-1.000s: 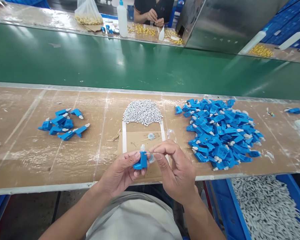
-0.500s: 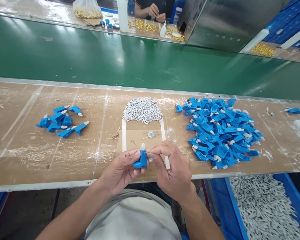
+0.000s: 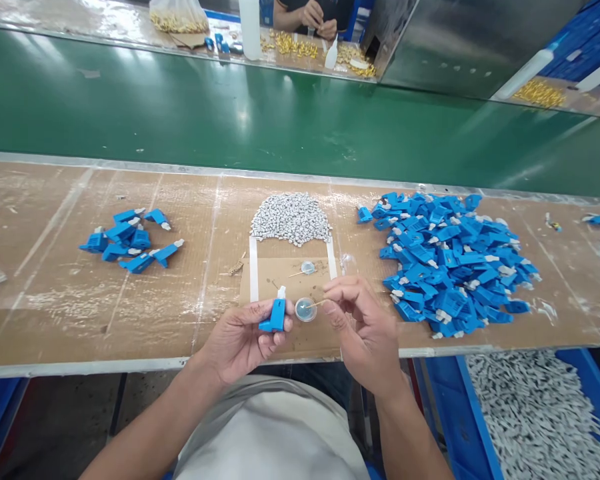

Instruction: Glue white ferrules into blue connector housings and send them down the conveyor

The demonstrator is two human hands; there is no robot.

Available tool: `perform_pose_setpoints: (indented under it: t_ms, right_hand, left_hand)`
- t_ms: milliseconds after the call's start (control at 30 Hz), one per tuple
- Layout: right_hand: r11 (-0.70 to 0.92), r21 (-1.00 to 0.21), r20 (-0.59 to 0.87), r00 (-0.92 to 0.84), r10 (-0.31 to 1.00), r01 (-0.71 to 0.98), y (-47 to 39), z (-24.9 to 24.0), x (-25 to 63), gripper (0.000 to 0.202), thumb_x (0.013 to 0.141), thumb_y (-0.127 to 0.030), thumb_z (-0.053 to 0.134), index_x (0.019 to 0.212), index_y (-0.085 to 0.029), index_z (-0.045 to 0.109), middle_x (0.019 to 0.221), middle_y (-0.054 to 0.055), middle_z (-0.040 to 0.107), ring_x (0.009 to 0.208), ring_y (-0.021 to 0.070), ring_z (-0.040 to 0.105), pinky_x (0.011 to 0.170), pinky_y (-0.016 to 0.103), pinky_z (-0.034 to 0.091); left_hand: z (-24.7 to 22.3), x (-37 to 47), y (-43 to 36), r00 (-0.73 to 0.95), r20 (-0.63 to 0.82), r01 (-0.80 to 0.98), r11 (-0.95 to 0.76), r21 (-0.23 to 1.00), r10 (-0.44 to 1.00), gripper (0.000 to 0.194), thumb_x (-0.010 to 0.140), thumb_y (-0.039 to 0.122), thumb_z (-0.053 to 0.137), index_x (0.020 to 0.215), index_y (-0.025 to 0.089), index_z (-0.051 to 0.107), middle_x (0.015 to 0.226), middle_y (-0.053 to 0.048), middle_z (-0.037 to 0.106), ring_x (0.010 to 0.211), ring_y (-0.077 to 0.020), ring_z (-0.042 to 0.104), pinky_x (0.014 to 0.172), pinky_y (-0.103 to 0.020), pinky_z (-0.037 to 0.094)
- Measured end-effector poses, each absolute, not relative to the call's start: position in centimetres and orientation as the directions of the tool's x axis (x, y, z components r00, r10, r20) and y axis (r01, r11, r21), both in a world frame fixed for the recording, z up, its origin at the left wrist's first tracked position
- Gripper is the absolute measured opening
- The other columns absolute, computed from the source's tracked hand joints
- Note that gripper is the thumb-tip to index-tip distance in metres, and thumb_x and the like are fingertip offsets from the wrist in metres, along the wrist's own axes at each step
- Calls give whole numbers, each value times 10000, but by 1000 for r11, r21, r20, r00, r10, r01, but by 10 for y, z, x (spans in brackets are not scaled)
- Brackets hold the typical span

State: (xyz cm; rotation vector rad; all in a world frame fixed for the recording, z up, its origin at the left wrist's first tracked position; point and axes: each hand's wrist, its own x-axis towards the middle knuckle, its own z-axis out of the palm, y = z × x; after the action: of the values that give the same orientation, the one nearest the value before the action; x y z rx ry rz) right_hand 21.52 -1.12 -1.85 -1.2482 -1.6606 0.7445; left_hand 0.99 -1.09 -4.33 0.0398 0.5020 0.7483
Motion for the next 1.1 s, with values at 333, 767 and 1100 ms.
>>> perform_pose_setpoints:
  t_ms: [333, 767, 1100]
  right_hand:
    - [305, -708, 245, -183, 952, 637, 38, -40, 231, 122, 975, -302, 617, 949, -219, 702, 919, 37, 680, 770, 184, 618, 656, 316, 481]
    - [558, -367, 164, -539, 826, 744, 123, -54, 203, 243, 1000, -223, 515, 888, -188, 727, 876, 65, 642, 782, 193, 607, 720, 307, 436]
    - [564, -416, 48, -603, 796, 713, 145, -39, 197, 98, 819, -119, 609, 775, -186, 666, 794, 35, 638, 732, 177, 580, 663, 282, 394]
  left_hand:
    - [-53, -9, -12, 528, -452, -706, 668, 237, 719, 225, 848, 242, 713, 951, 48, 766, 800, -110, 692, 634, -115, 655, 563, -141, 535]
    - [-66, -12, -12, 495, -419, -744, 620, 248, 761, 273, 839, 303, 751, 956, 56, 758, 807, -102, 691, 621, -127, 669, 492, -148, 468]
    - [-67, -11, -12, 505, -415, -734, 630, 255, 757, 295, 846, 313, 751, 974, 48, 756, 807, -105, 691, 612, -118, 666, 503, -150, 477]
